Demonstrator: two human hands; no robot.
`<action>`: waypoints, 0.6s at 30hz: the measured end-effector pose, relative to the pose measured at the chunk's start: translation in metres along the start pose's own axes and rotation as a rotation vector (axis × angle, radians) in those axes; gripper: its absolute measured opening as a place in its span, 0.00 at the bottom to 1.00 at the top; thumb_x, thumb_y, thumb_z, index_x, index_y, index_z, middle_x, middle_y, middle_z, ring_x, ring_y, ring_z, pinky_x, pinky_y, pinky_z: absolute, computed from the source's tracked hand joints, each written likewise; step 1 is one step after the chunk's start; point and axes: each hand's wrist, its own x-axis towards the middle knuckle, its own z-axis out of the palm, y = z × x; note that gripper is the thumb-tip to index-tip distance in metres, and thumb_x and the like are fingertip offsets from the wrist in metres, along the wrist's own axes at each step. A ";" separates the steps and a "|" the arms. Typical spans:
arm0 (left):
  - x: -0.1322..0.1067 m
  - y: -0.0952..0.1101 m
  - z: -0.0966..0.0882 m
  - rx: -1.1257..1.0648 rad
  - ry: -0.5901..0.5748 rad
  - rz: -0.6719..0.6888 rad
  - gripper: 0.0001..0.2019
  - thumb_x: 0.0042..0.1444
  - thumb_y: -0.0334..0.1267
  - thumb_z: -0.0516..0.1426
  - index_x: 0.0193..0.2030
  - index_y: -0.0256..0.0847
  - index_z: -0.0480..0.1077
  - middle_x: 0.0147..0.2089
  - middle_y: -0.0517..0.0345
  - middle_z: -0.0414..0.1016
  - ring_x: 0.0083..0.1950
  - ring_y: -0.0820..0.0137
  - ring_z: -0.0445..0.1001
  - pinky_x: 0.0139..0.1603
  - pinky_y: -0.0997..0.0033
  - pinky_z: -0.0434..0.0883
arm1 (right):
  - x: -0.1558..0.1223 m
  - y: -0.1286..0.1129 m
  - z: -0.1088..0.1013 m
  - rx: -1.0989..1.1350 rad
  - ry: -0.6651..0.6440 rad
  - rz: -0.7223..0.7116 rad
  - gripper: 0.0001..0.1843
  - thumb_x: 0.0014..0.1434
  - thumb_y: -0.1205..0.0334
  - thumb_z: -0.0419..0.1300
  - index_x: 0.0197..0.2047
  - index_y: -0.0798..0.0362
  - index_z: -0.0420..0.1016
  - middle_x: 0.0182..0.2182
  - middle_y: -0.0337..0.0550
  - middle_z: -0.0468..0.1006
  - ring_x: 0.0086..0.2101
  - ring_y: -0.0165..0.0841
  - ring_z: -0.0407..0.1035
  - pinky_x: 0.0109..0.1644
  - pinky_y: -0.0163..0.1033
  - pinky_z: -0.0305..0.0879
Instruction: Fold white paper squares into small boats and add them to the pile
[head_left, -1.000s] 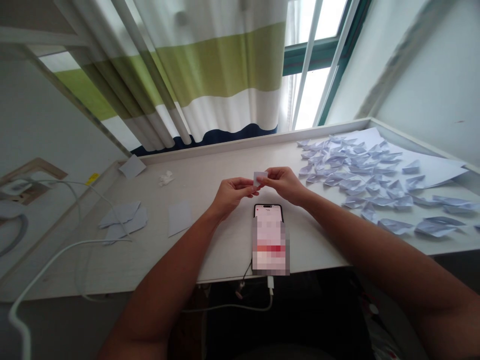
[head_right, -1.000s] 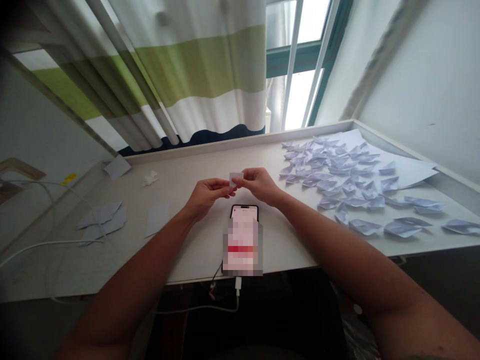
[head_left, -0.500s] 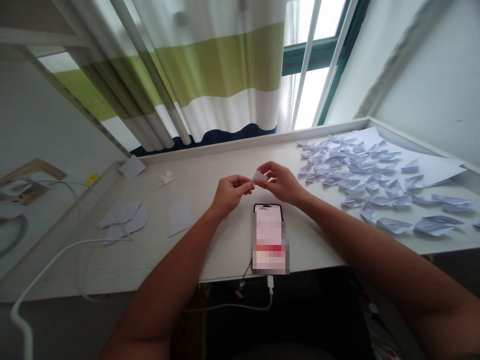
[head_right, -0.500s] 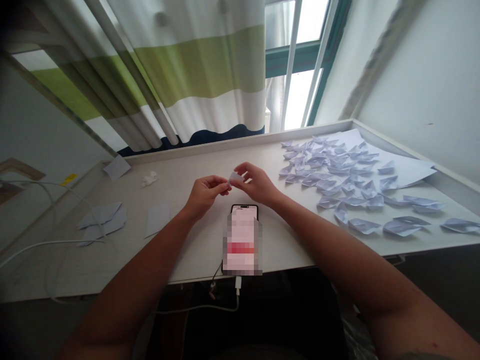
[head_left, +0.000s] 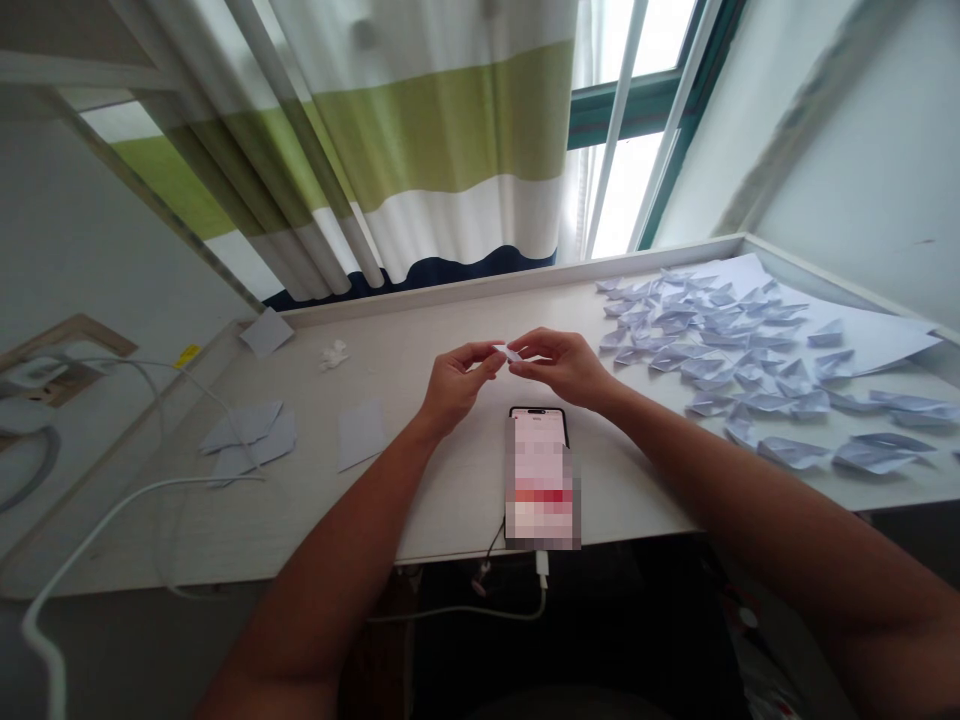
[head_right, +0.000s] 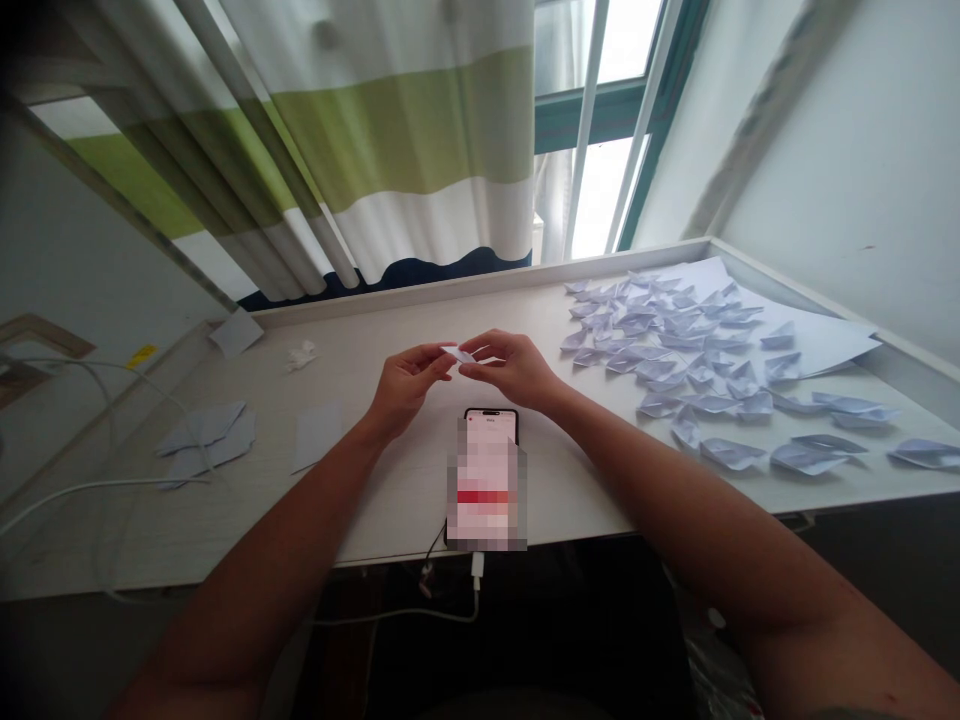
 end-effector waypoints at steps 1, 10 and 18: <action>0.000 -0.002 0.000 0.014 0.009 0.018 0.17 0.54 0.51 0.74 0.44 0.42 0.88 0.47 0.51 0.88 0.44 0.66 0.81 0.45 0.65 0.78 | 0.000 -0.001 0.001 0.001 -0.013 0.009 0.22 0.55 0.42 0.80 0.45 0.49 0.88 0.43 0.46 0.87 0.44 0.42 0.83 0.53 0.54 0.85; -0.003 -0.003 0.001 0.108 -0.068 0.003 0.25 0.56 0.58 0.73 0.50 0.40 0.88 0.48 0.47 0.90 0.53 0.54 0.86 0.56 0.56 0.80 | -0.003 -0.005 0.005 -0.126 -0.078 0.018 0.21 0.56 0.40 0.77 0.37 0.50 0.86 0.35 0.44 0.85 0.37 0.38 0.80 0.46 0.49 0.81; -0.006 0.005 0.004 0.176 -0.161 -0.009 0.23 0.60 0.59 0.69 0.46 0.39 0.88 0.43 0.48 0.89 0.50 0.56 0.86 0.53 0.59 0.80 | -0.003 -0.007 0.000 -0.281 -0.143 -0.028 0.20 0.58 0.41 0.76 0.34 0.50 0.83 0.32 0.43 0.84 0.33 0.36 0.76 0.41 0.46 0.75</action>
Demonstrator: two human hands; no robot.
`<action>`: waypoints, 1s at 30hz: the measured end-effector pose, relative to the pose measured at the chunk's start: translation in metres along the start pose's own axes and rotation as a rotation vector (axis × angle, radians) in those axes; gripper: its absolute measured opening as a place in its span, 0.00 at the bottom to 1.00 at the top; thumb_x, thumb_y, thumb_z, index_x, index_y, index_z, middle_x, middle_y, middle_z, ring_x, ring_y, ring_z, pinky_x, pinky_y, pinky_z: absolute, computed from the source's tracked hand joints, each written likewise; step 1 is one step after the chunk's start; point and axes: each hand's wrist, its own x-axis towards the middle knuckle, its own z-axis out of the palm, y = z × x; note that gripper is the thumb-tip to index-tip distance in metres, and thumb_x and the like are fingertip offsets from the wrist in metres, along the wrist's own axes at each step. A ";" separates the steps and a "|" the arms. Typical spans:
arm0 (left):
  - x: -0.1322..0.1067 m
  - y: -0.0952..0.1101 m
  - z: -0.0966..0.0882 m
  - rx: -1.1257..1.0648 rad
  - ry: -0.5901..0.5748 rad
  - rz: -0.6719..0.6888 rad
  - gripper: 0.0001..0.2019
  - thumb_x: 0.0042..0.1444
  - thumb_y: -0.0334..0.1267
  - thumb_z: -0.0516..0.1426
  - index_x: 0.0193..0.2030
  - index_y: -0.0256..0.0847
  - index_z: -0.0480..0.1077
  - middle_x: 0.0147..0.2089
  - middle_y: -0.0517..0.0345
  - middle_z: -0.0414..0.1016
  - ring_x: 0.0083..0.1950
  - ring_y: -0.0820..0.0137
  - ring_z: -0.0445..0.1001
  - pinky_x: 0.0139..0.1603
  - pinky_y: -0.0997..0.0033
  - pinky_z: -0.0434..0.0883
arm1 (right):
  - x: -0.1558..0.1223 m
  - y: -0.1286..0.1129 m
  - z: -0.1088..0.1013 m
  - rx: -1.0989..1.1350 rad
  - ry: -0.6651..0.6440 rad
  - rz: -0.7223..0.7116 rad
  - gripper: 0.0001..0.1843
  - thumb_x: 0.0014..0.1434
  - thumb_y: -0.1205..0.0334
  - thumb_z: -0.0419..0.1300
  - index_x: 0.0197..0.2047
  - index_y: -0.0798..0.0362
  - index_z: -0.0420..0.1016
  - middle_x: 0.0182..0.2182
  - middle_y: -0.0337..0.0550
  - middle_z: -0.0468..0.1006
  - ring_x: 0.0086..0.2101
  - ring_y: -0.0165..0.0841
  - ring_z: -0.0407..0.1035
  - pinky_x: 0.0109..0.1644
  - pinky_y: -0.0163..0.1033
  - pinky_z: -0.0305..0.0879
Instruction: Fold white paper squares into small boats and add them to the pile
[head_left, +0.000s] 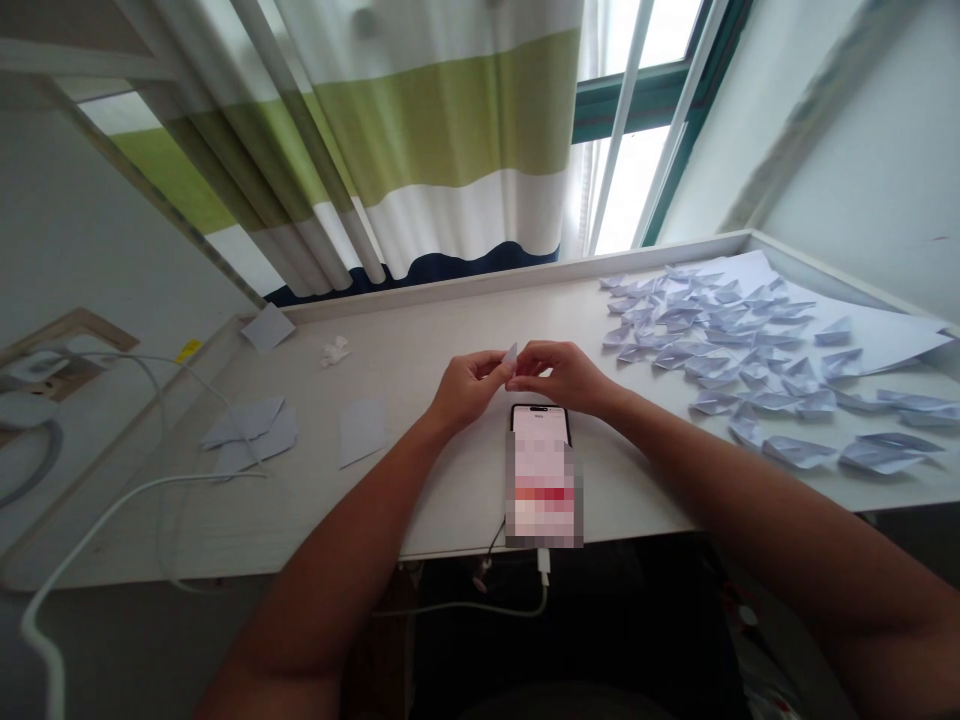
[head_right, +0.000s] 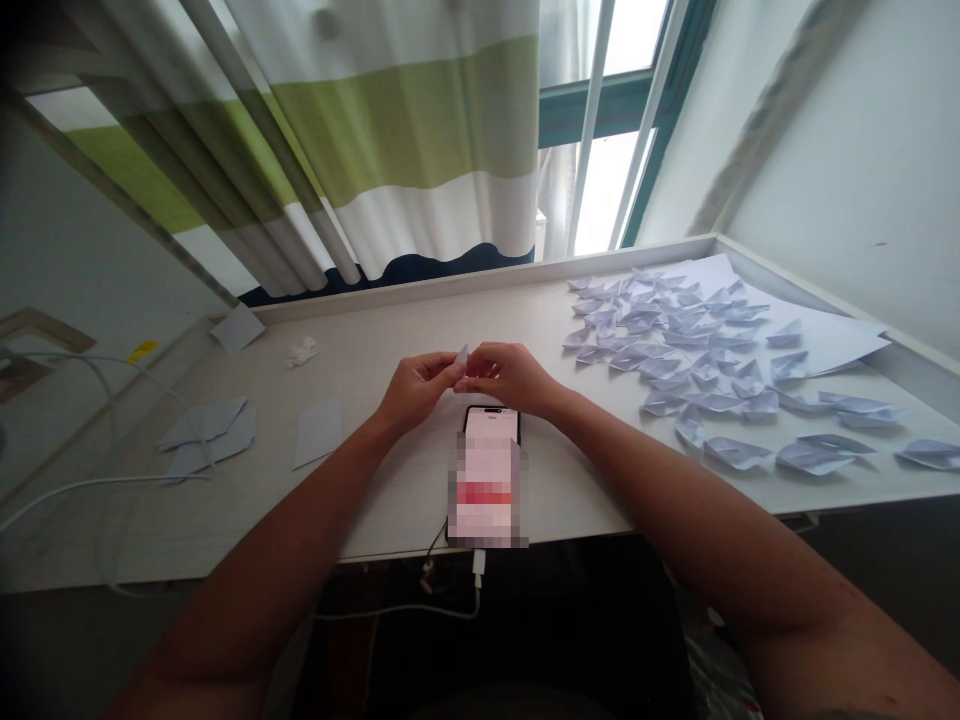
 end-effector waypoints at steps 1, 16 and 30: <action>0.000 -0.001 0.000 0.009 -0.007 0.002 0.22 0.61 0.59 0.68 0.45 0.39 0.88 0.42 0.49 0.89 0.49 0.57 0.86 0.53 0.59 0.80 | 0.000 0.000 0.000 0.000 -0.006 0.004 0.20 0.59 0.42 0.76 0.35 0.51 0.83 0.32 0.43 0.84 0.33 0.36 0.76 0.41 0.46 0.75; 0.000 0.001 -0.002 0.129 -0.102 -0.024 0.19 0.66 0.49 0.54 0.29 0.39 0.74 0.29 0.58 0.73 0.34 0.69 0.70 0.40 0.67 0.69 | 0.000 0.000 0.000 -0.002 -0.082 0.017 0.14 0.63 0.49 0.69 0.35 0.51 0.80 0.33 0.43 0.83 0.33 0.34 0.74 0.42 0.44 0.73; 0.003 -0.010 0.001 -0.093 0.079 -0.044 0.23 0.54 0.57 0.73 0.43 0.38 0.83 0.41 0.50 0.86 0.41 0.63 0.82 0.39 0.66 0.79 | 0.000 -0.002 0.005 0.097 0.040 0.118 0.14 0.64 0.53 0.66 0.31 0.50 0.73 0.28 0.40 0.77 0.32 0.36 0.78 0.38 0.44 0.77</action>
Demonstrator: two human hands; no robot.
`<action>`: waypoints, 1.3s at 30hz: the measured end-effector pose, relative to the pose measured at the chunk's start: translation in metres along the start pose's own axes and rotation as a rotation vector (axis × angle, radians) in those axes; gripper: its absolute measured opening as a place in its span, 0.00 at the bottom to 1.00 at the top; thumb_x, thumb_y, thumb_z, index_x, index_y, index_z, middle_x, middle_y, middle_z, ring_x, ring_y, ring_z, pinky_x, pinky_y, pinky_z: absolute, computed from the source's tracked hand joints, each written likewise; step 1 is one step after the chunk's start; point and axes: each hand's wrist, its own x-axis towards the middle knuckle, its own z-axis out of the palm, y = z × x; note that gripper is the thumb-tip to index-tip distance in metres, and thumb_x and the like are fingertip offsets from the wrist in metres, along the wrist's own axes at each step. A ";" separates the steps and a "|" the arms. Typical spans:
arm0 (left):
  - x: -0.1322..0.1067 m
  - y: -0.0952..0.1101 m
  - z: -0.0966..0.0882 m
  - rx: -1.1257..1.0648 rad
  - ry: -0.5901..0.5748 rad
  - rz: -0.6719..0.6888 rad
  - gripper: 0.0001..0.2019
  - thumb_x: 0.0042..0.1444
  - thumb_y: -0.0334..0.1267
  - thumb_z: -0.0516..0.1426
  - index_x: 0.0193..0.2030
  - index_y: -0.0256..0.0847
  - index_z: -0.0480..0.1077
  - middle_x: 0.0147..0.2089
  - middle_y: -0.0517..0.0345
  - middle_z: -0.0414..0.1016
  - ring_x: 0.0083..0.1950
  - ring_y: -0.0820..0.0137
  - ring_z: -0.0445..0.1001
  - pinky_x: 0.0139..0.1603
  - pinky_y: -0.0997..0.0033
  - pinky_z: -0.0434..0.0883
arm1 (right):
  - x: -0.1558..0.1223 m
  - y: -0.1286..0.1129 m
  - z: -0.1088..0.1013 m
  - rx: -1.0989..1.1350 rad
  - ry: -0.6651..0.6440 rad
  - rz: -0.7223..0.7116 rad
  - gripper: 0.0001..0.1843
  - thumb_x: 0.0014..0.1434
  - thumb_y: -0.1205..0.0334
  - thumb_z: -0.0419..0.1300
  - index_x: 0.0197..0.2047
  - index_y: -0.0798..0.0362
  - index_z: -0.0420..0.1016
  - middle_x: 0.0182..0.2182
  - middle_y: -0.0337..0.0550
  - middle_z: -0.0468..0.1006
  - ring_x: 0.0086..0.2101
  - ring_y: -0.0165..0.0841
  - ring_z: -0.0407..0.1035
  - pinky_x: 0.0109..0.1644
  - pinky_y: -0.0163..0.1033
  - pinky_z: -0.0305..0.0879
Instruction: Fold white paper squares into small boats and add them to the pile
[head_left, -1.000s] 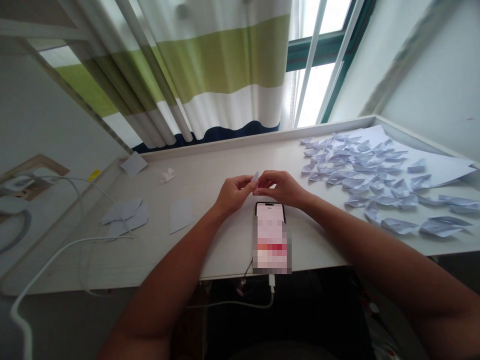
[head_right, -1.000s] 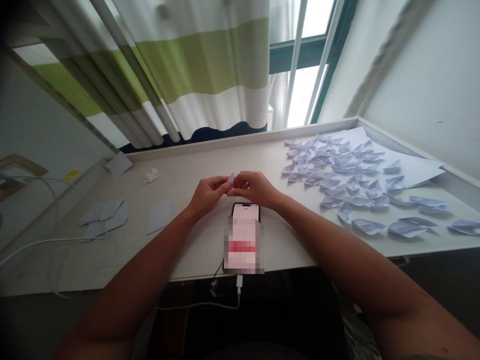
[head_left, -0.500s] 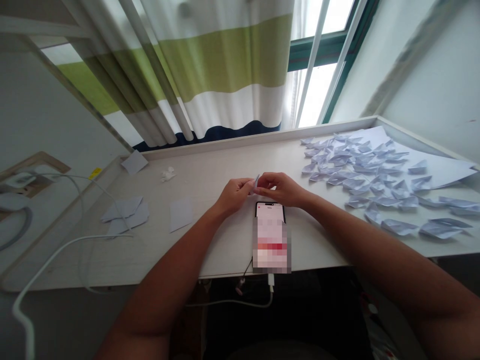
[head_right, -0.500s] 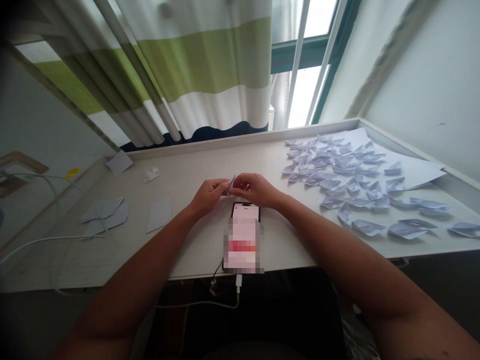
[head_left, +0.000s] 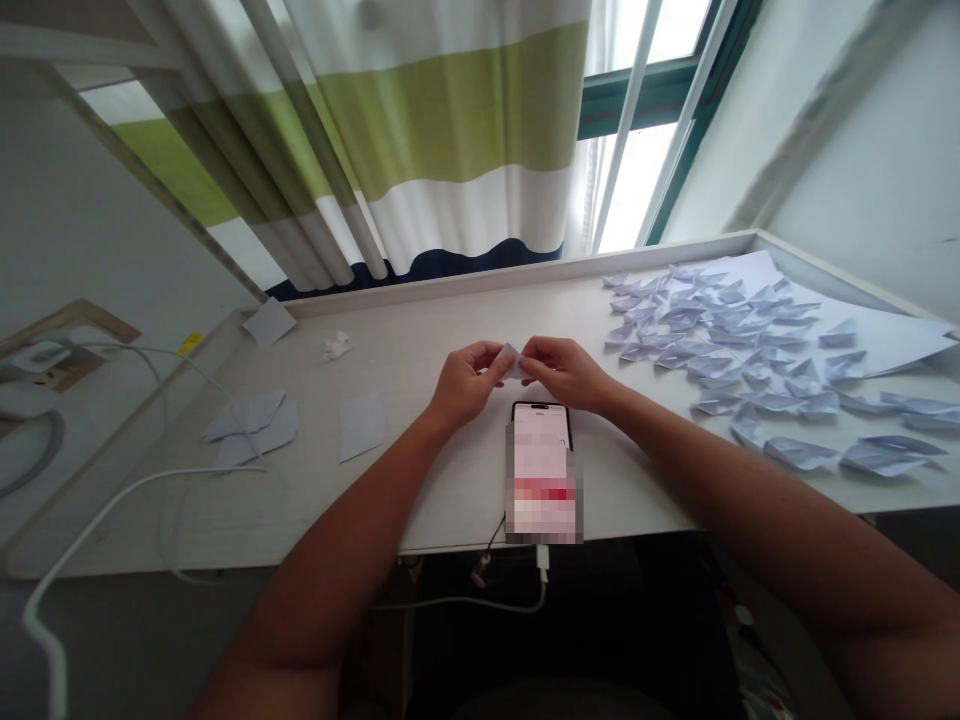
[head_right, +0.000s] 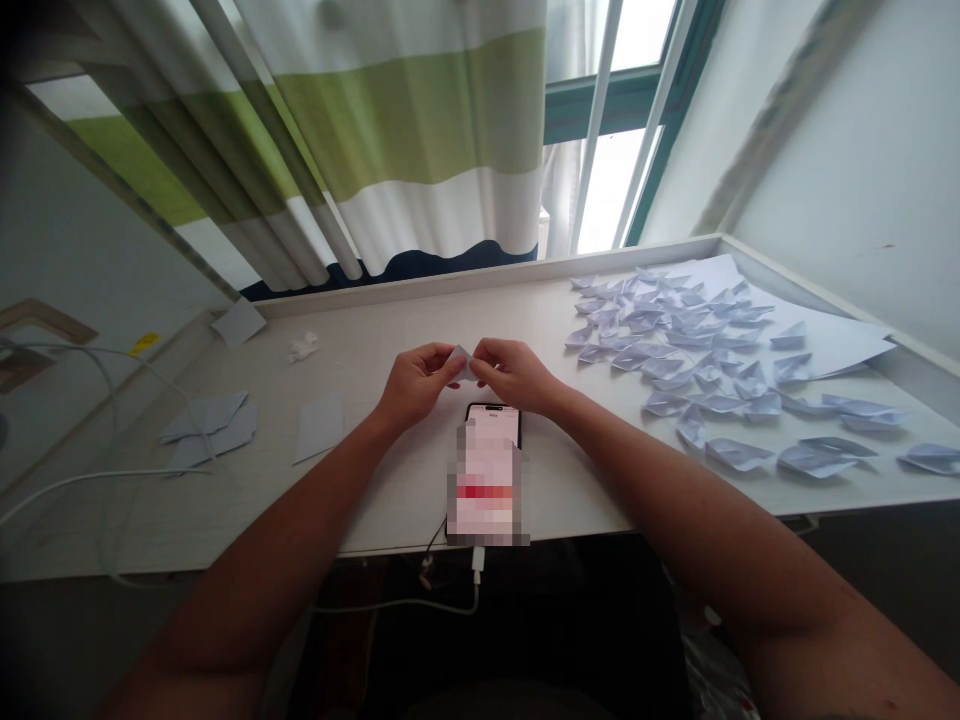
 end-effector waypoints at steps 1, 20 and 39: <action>0.000 0.001 0.000 -0.031 0.000 -0.021 0.24 0.53 0.58 0.73 0.42 0.38 0.83 0.40 0.51 0.86 0.40 0.64 0.82 0.38 0.66 0.80 | 0.000 0.001 0.000 0.004 0.004 0.010 0.15 0.65 0.51 0.66 0.31 0.50 0.73 0.28 0.40 0.78 0.32 0.36 0.79 0.37 0.43 0.77; 0.000 0.010 -0.006 -0.206 0.109 -0.082 0.19 0.46 0.47 0.78 0.41 0.39 0.86 0.41 0.51 0.88 0.43 0.64 0.84 0.49 0.61 0.80 | -0.004 -0.006 -0.012 -0.171 -0.048 -0.297 0.15 0.65 0.53 0.73 0.54 0.44 0.90 0.50 0.47 0.86 0.45 0.40 0.81 0.52 0.52 0.85; 0.001 0.007 -0.010 -0.160 -0.042 -0.073 0.29 0.47 0.45 0.79 0.55 0.38 0.85 0.49 0.47 0.88 0.48 0.61 0.84 0.57 0.54 0.81 | -0.001 0.000 -0.014 -0.014 0.019 -0.161 0.20 0.62 0.45 0.75 0.50 0.49 0.89 0.47 0.48 0.88 0.46 0.42 0.83 0.56 0.56 0.85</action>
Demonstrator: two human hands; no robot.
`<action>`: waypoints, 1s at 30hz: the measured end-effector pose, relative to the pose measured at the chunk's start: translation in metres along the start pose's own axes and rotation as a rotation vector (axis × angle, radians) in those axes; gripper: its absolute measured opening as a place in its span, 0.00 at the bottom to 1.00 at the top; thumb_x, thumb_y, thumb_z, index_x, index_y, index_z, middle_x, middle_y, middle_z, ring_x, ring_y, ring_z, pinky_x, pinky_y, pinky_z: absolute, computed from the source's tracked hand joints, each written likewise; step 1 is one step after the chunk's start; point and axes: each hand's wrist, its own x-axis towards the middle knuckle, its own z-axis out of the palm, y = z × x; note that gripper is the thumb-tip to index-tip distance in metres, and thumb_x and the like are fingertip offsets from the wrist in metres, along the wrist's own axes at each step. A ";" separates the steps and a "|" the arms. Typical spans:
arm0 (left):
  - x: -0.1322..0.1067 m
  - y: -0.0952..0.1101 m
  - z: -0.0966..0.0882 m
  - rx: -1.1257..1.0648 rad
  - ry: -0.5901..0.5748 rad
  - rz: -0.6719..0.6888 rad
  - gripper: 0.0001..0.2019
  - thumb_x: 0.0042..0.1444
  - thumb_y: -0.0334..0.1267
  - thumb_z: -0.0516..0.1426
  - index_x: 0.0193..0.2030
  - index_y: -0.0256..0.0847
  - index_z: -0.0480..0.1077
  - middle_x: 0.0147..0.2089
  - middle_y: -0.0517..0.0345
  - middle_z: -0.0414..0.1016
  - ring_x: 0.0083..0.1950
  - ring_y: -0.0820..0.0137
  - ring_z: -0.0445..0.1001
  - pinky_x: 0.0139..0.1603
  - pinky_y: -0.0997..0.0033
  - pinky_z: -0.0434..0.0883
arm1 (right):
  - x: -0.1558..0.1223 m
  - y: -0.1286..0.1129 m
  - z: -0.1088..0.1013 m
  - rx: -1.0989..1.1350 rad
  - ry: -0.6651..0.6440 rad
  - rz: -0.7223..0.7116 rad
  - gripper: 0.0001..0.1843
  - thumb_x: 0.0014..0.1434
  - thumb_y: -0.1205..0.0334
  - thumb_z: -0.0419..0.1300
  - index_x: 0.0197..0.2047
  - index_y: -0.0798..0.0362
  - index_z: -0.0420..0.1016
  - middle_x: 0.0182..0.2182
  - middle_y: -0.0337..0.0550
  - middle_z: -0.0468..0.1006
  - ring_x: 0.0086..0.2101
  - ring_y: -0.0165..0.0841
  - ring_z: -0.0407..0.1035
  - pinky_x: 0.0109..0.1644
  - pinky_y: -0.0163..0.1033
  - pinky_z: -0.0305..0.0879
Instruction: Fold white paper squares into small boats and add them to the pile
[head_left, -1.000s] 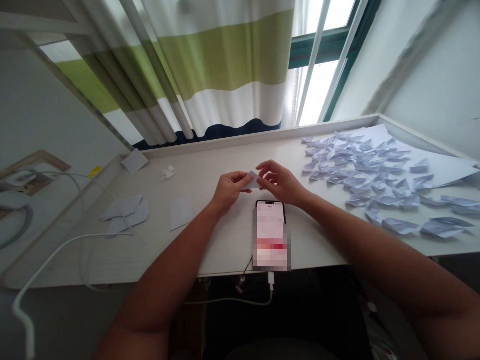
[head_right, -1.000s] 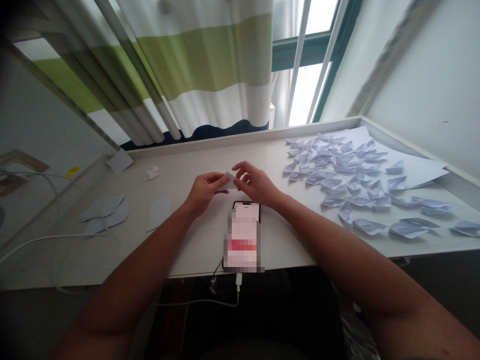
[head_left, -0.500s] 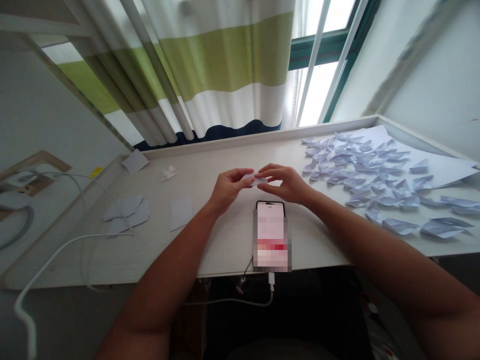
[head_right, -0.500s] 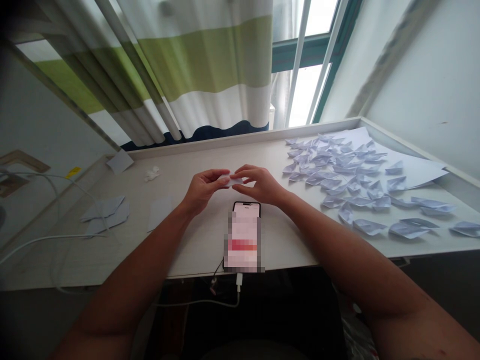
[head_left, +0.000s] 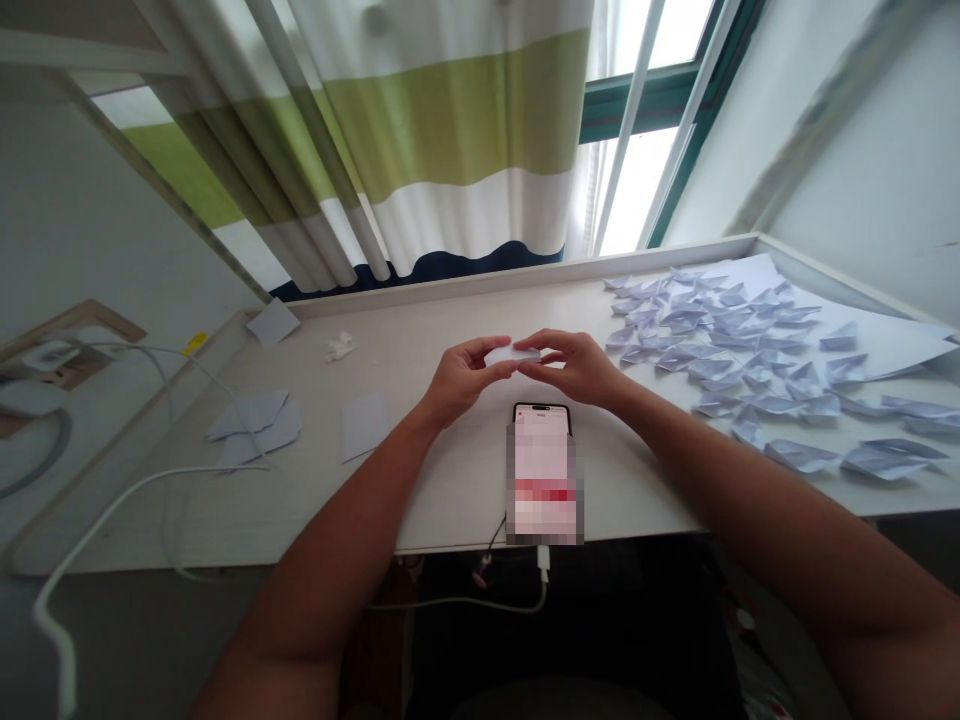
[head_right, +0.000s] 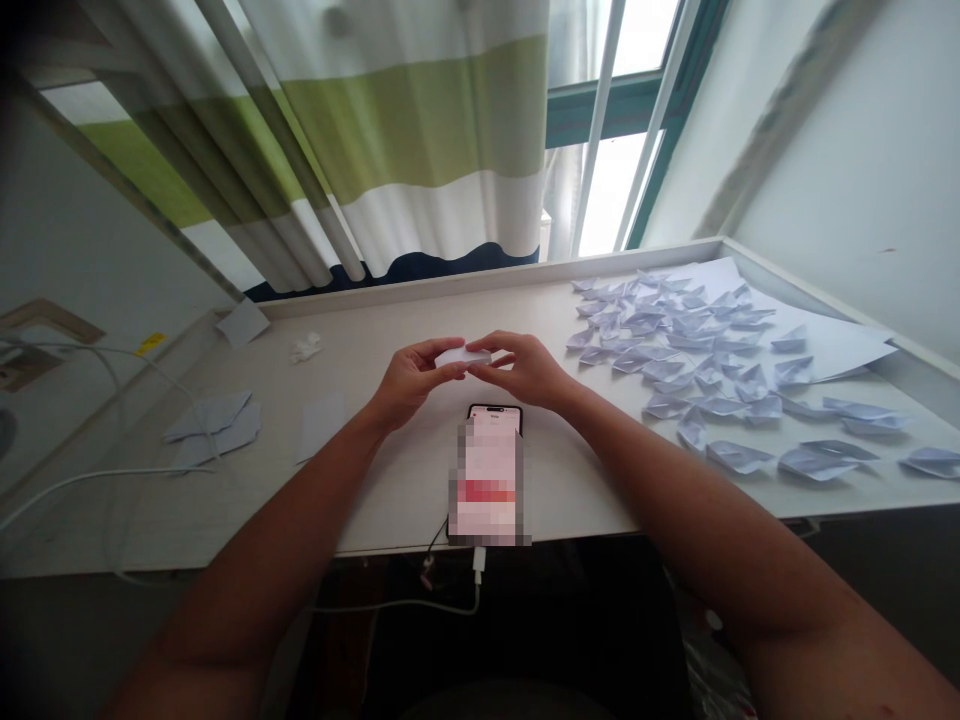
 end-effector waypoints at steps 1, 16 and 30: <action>0.000 -0.001 0.000 0.011 0.001 -0.004 0.28 0.48 0.47 0.78 0.55 0.38 0.85 0.48 0.47 0.88 0.46 0.62 0.84 0.55 0.55 0.81 | 0.000 0.000 0.001 0.000 0.008 0.005 0.20 0.61 0.44 0.75 0.50 0.49 0.88 0.46 0.47 0.88 0.46 0.41 0.83 0.55 0.55 0.85; -0.003 0.005 0.004 0.013 -0.006 0.000 0.25 0.52 0.49 0.76 0.53 0.38 0.85 0.48 0.48 0.88 0.47 0.62 0.83 0.50 0.59 0.81 | 0.001 -0.002 0.002 0.125 0.016 0.077 0.25 0.58 0.38 0.77 0.48 0.49 0.89 0.47 0.50 0.89 0.48 0.45 0.83 0.52 0.51 0.83; 0.000 -0.008 0.004 0.127 0.023 0.062 0.31 0.51 0.46 0.77 0.59 0.36 0.82 0.55 0.44 0.87 0.50 0.60 0.84 0.52 0.59 0.83 | 0.004 0.005 0.008 0.326 0.037 0.183 0.11 0.55 0.54 0.77 0.40 0.49 0.89 0.40 0.44 0.88 0.41 0.38 0.81 0.54 0.50 0.80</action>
